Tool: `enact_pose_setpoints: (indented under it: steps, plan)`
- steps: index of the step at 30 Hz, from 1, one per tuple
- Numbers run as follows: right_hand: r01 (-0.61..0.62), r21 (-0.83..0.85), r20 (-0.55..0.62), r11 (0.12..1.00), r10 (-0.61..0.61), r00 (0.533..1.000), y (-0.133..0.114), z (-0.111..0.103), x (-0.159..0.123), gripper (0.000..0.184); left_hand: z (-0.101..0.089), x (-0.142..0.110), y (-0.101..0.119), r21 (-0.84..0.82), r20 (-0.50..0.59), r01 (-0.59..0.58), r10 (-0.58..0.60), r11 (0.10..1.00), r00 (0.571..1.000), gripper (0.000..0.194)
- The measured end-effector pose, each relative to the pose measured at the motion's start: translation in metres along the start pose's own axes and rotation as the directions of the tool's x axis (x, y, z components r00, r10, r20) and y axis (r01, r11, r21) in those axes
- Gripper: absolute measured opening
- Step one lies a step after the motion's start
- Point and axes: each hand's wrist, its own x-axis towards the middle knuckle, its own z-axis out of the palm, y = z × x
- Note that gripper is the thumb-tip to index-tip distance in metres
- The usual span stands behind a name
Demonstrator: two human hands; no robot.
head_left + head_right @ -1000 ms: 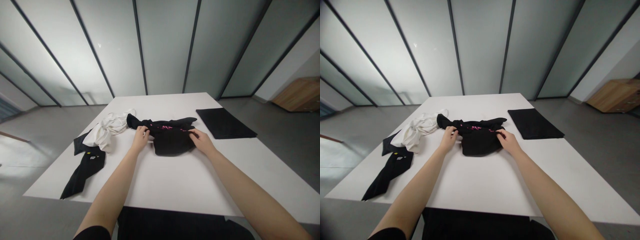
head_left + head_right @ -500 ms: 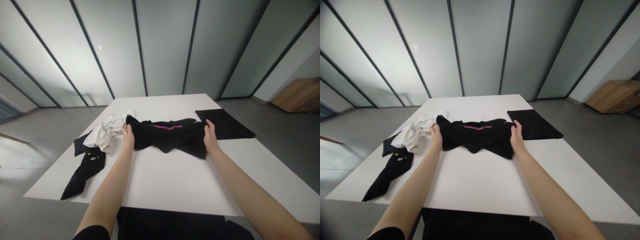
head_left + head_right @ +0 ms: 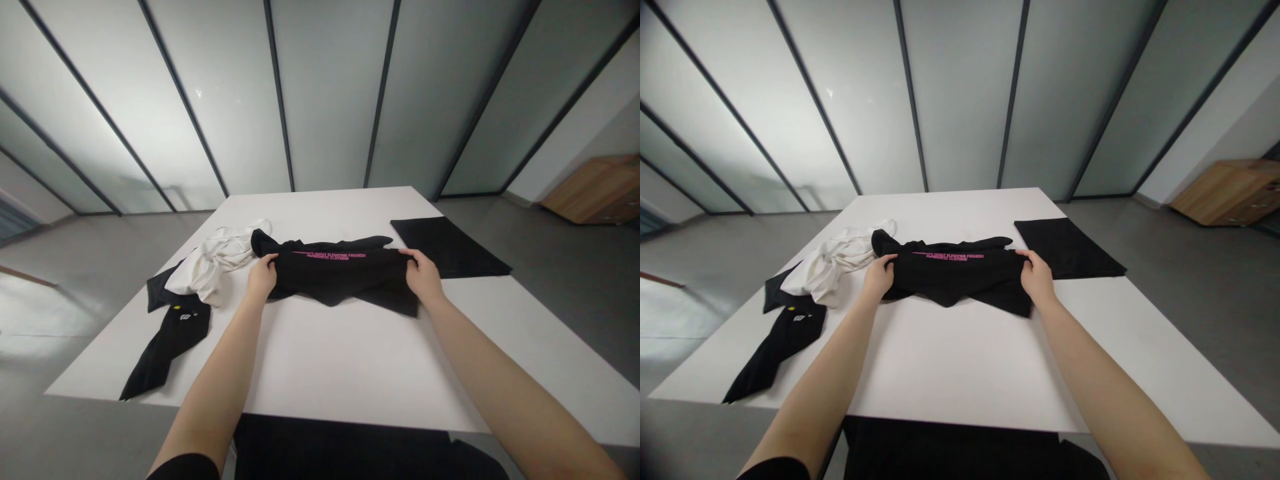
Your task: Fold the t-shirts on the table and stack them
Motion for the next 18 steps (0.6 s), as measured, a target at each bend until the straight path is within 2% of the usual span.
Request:
enact_pose_setpoints:
  steps: [4,7,10,13,15,18]
  plan:
    - [-0.070,0.002,-0.115,0.998,0.070,0.991,0.006,-0.009,0.006,0.036,-0.018,0.010,-0.005,-0.024,-0.073,0.059,-0.061,0.998,0.995,0.022]
    - [-0.064,-0.015,-0.120,0.998,0.061,0.991,0.009,-0.008,0.008,0.036,-0.024,0.010,-0.003,-0.034,-0.095,0.096,-0.098,0.995,0.991,0.018]
    - [-0.020,-0.130,-0.047,0.991,0.014,0.999,0.015,-0.004,0.009,0.038,-0.025,0.006,0.002,0.226,0.002,0.160,-0.165,0.961,0.986,0.020]
    - [0.055,-0.259,0.019,0.964,-0.052,0.998,0.019,0.003,0.007,0.042,-0.022,-0.003,0.010,0.525,0.115,0.146,-0.239,0.839,0.964,0.033]
    - [0.095,-0.326,0.033,0.940,-0.090,0.995,0.019,0.009,0.002,0.046,-0.018,-0.010,0.017,0.616,0.105,0.100,-0.207,0.782,0.973,0.040]
    - [0.119,-0.448,0.010,0.886,-0.128,0.992,0.013,0.015,-0.006,0.055,-0.011,-0.018,0.027,0.650,-0.003,0.010,-0.010,0.760,1.000,0.041]
